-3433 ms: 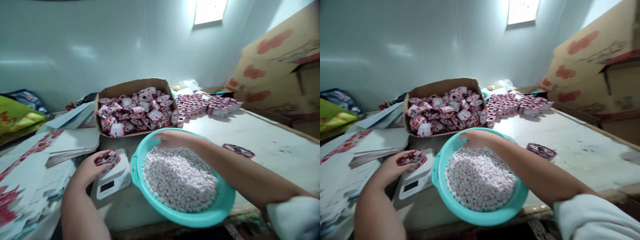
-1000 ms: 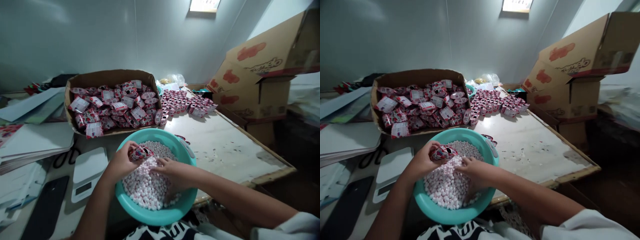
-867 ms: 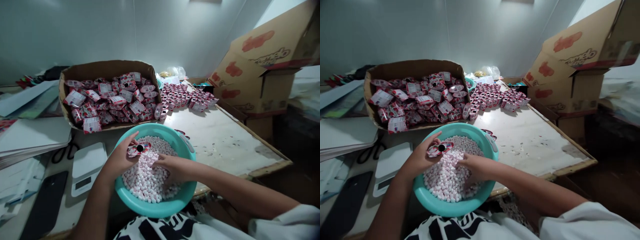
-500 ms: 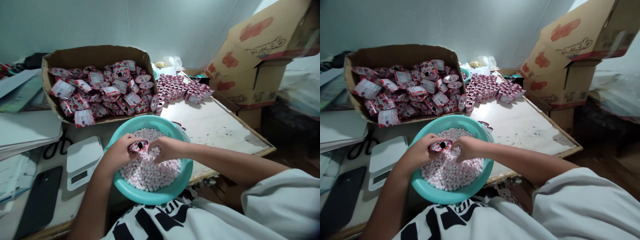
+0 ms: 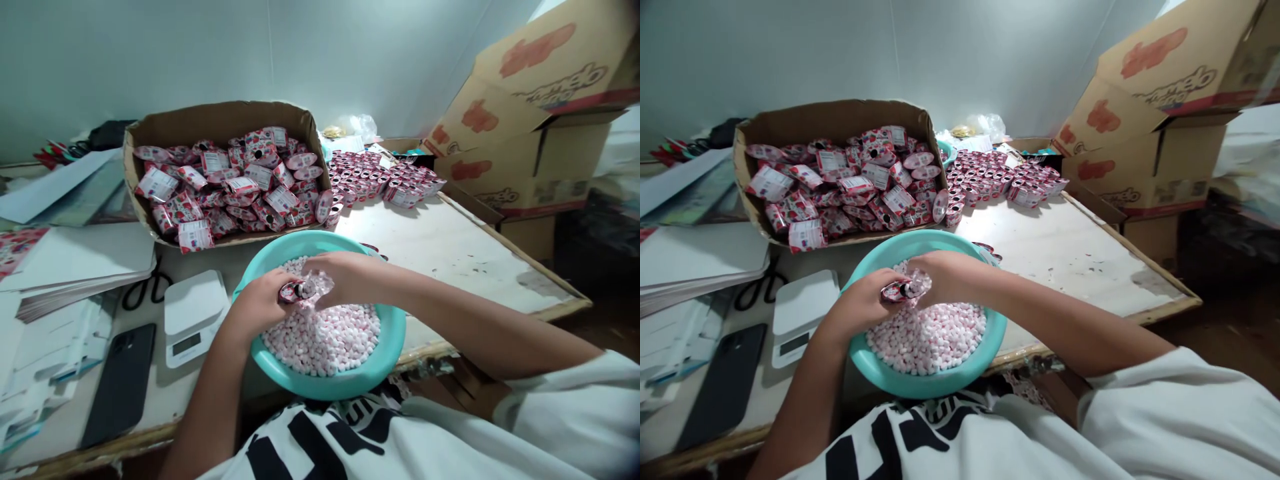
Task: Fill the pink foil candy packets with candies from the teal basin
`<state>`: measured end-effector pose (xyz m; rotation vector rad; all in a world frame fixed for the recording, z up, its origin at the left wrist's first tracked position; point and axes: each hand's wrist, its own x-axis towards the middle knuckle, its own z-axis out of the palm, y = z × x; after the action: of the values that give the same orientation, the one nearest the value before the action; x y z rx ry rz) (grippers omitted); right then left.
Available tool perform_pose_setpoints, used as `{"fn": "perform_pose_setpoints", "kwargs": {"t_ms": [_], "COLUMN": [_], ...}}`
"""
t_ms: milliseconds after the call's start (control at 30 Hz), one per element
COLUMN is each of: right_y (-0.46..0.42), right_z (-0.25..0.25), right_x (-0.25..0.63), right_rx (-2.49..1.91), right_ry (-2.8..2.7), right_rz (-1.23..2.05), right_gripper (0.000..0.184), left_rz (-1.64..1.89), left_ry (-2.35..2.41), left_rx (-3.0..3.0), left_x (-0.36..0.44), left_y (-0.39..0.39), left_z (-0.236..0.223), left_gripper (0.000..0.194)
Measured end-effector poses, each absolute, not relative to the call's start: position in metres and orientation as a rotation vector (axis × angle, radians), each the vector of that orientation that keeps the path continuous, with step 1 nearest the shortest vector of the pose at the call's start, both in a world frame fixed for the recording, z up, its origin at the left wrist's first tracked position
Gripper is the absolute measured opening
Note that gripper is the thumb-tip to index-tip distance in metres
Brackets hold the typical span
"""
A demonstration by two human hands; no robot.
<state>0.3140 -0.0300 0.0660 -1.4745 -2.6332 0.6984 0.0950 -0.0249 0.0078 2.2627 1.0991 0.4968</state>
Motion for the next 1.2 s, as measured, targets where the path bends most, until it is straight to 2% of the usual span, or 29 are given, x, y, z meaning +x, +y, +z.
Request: {"fn": "perform_pose_setpoints", "kwargs": {"t_ms": [133,233,333,533,600,833,967,1200], "right_y": [-0.044,-0.059,-0.073,-0.071,-0.065,-0.05,-0.031,-0.007], "right_z": [0.036,0.006,-0.005,0.007,0.007,0.017,0.04,0.054], "right_x": [0.332,0.332,0.33,0.328,0.324,0.317,0.316,0.301], "right_rx": [-1.627,-1.755,-1.665,-1.641,-1.732,-1.762,-1.689,-1.435], "right_ry": [-2.734,-2.819,-2.868,-2.825,-2.815,-2.767,-2.708,-2.585], "right_rz": [0.89,0.98,0.854,0.924,0.969,1.225,1.086,0.841], "right_gripper": [0.112,0.133,0.122,0.066,0.056,0.037,0.031,0.039], "left_rz": [0.55,0.554,0.546,0.421,0.398,0.359,0.361,0.371], "left_ry": [1.107,1.115,1.128,1.149,1.151,1.183,1.158,1.118], "left_rx": [2.221,2.202,2.204,2.245,2.242,2.217,2.222,2.212], "left_x": [0.095,0.095,0.095,0.096,0.097,0.097,0.098,0.097], "left_y": [-0.024,-0.023,-0.022,-0.023,-0.023,-0.023,-0.023,-0.024], "left_z": [0.007,0.005,0.004,0.004,0.005,0.006,0.007,0.007], "left_gripper": [0.036,0.034,0.033,0.033,0.033,0.033,0.03,0.039]}}
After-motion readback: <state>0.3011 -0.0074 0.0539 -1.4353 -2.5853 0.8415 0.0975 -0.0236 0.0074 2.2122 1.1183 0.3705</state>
